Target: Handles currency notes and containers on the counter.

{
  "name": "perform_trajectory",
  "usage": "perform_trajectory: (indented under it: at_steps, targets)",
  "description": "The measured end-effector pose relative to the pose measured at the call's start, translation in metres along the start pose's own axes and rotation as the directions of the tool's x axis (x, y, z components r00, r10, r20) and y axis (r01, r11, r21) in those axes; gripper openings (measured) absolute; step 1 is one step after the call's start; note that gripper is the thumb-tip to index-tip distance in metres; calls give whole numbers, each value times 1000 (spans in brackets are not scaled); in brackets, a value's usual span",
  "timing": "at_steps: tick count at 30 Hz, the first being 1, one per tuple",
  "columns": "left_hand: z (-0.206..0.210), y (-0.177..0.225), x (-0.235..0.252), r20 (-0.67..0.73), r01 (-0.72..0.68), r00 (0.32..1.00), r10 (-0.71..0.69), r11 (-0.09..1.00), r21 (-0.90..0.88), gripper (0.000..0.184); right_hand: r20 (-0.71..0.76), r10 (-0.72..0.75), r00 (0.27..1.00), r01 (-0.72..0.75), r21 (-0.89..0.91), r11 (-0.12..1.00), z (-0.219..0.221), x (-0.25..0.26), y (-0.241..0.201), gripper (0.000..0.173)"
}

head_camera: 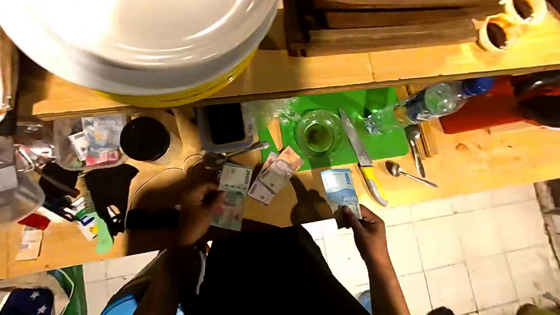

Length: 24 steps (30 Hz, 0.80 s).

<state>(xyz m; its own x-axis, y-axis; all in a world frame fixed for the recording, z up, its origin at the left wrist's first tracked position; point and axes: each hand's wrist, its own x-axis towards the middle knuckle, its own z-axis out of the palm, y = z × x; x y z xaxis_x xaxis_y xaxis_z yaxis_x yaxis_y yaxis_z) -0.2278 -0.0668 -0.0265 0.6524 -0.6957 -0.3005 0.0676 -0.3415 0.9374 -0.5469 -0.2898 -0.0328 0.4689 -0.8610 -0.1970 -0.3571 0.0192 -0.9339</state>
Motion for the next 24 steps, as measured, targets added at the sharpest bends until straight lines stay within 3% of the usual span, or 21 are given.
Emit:
perform_trajectory:
  at_steps: [3, 7, 10, 15, 18, 24]
  targets:
    - [33, 5, 17, 143, -1, 990, -15, 994, 109, 17, -45, 10, 999, -9, 25, 1000, -2, -6, 2, 12]
    - [71, 22, 39, 192, 39, 978, -86, 970, 239, 22, -52, 33, 998, -30, 44, 999, -2, -16, 8, 11]
    - [97, 31, 47, 222, -4, 970, -102, 903, 430, 24, -48, 39, 998, -35, 72, 997, 0, -20, 12, 11]
    - [124, 20, 52, 168, -159, 983, 71, 780, 605, 37, -32, 58, 998, -54, 106, 993, -1, -24, 13, 12]
    - [129, 15, 51, 90, -180, 983, 161, 729, 660, 46, -39, 52, 998, -48, 98, 994, -3, -24, 14, 12]
    - [124, 40, 64, 32, 35, 995, -92, 642, 766, 41, -11, 55, 998, -53, 106, 993, -6, -23, 14, 12]
